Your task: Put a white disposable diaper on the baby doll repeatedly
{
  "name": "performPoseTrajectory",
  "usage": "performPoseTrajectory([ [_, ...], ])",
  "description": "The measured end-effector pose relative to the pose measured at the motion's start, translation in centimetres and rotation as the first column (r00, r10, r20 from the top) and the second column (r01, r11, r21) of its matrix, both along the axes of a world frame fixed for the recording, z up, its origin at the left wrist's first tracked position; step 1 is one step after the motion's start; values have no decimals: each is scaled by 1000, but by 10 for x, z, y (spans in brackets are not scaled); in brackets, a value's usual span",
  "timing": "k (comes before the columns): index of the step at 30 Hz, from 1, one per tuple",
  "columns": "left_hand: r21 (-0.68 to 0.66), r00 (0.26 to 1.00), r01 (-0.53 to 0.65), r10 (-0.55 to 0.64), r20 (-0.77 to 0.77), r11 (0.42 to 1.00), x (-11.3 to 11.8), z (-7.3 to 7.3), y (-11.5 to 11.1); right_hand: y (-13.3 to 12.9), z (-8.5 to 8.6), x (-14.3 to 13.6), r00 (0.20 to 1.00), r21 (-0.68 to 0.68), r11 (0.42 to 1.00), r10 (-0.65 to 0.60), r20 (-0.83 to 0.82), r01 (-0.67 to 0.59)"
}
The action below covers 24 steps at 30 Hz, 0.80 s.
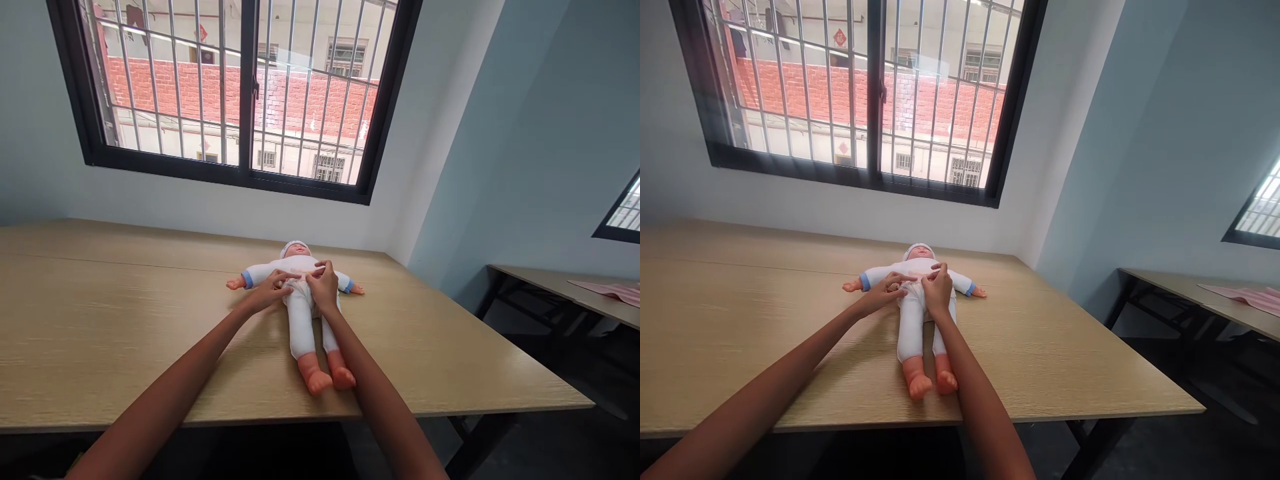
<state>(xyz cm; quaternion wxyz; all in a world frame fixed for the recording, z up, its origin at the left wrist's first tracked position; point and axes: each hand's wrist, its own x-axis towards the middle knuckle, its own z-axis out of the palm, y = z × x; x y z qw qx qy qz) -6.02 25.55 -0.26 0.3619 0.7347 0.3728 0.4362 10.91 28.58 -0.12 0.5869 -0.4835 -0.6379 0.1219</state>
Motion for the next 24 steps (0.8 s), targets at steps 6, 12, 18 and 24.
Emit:
performPoseTrajectory([
  [6, 45, 997, -42, 45, -66, 998, 0, 0, 0, -1, 5, 1, 1000, 167, 986, -2, 7, 1],
  [12, 51, 1000, -9, 10, -29, 999, -2, -2, 0, 1, 9, 3, 996, 239, 970, -18, -85, 38],
  [18, 69, 997, -56, 60, -55, 996, 3, 5, -5, 3, 2, -1, 989, 66, 989, 133, -64, -129],
  [24, 90, 996, -47, 54, -77, 995, 3, 6, -3, 7, -3, -2, 986, 12, 992, 122, -116, -122],
])
